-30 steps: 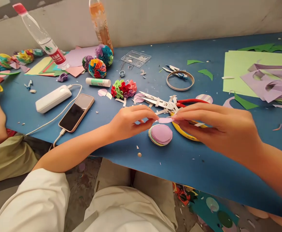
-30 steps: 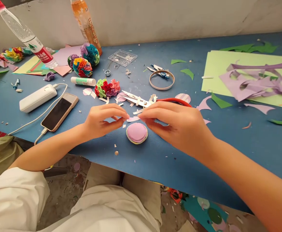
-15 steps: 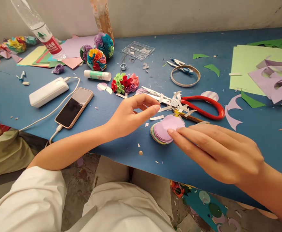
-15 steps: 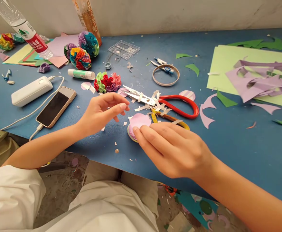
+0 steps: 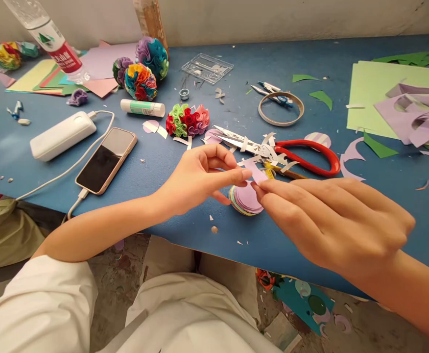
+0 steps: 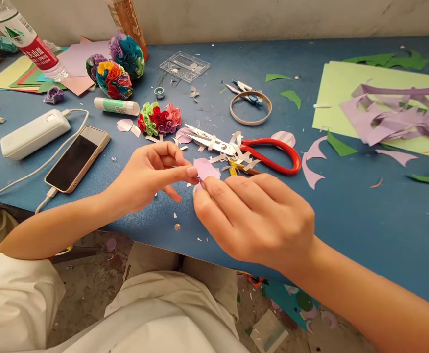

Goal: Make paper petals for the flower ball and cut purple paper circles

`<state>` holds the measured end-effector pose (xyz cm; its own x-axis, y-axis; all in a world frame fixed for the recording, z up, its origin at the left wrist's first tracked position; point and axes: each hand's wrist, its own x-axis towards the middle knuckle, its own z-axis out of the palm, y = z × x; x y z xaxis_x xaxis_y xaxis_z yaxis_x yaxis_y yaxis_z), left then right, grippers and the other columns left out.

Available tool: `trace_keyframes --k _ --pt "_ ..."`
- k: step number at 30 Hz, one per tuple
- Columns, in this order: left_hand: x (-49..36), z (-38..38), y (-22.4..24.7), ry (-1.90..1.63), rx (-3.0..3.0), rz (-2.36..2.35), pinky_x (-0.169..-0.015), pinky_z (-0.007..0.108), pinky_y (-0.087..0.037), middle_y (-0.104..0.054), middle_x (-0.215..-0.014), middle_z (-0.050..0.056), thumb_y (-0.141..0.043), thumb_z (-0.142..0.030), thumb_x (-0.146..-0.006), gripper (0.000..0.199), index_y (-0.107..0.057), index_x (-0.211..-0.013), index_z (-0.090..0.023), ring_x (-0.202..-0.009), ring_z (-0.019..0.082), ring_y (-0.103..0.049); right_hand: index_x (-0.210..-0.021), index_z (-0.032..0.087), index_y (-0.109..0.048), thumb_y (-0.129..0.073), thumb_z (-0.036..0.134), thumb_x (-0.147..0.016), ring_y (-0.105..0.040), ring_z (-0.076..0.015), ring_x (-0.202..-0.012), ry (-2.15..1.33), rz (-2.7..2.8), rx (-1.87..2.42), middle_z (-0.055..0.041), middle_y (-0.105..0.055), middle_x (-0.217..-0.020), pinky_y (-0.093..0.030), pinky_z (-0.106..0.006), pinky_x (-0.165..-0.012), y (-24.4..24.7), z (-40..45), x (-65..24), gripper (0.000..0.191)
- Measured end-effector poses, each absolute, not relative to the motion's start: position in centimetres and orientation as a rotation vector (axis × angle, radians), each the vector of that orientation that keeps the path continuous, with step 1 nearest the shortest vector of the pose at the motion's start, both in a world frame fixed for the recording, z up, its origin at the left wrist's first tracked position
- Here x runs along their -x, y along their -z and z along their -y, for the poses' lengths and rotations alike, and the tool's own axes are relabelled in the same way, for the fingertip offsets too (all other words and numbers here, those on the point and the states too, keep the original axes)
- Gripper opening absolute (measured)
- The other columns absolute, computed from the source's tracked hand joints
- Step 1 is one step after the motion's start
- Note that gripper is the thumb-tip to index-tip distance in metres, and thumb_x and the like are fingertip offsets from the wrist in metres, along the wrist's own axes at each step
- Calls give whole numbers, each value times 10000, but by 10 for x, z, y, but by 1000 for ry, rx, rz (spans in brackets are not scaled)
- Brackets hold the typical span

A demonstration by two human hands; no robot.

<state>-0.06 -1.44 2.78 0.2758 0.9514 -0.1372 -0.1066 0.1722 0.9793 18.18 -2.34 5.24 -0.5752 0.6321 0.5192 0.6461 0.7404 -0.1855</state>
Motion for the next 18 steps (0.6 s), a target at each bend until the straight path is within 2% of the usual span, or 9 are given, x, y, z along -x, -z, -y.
trace_keyframes --k 6,8,11,12,14,16,18 --pt "-3 16 -25 -972 -1134 -999 -449 157 -547 -663 -707 -19 -792 -270 -696 319 -493 -748 -171 -676 127 -692 -552 279 -619 -519 242 -877 -573 -124 -476 83 2392 896 25 -703 -615 -291 -320 -424 -52 25 -178 342" --pt "-3 16 -24 -980 -1149 -994 -455 158 -549 -650 -692 -21 -785 -280 -704 313 -494 -746 -172 -665 122 -684 -594 283 -634 -558 256 -874 -595 -134 -514 99 2382 863 28 -708 -637 -318 -326 -458 -50 27 -181 291" --pt "-1 14 -22 -971 -1211 -1007 -449 157 -541 -630 -678 -23 -777 -250 -702 299 -490 -740 -176 -622 102 -649 -751 291 -681 -643 321 -852 -652 -163 -671 127 2261 881 18 -729 -742 -403 -320 -567 -50 25 -188 112" --pt "0 13 -22 -963 -1248 -1011 -444 154 -535 -628 -684 -22 -765 -223 -705 282 -489 -740 -177 -609 93 -632 -806 285 -691 -653 339 -850 -649 -164 -695 80 2211 947 11 -731 -783 -416 -317 -591 -51 22 -190 79" --pt "2 11 -21 -948 -1335 -1006 -424 141 -515 -622 -700 -16 -725 -171 -721 241 -486 -744 -177 -598 81 -601 -848 271 -705 -658 404 -840 -587 -143 -607 -138 2157 1103 6 -705 -759 -403 -310 -550 -55 11 -196 141" --pt "3 10 -22 -933 -1419 -998 -403 128 -496 -611 -717 -9 -685 -141 -738 205 -483 -752 -177 -610 79 -585 -781 262 -716 -680 508 -789 -462 -112 -475 -454 2195 1211 17 -625 -619 -334 -301 -467 -58 -4 -200 249" --pt "4 10 -22 -915 -1473 -995 -386 123 -484 -602 -730 -6 -671 -138 -744 197 -480 -770 -179 -618 81 -578 -679 255 -707 -692 599 -726 -405 -102 -437 -721 2240 1274 20 -545 -527 -276 -295 -437 -58 -16 -202 347"
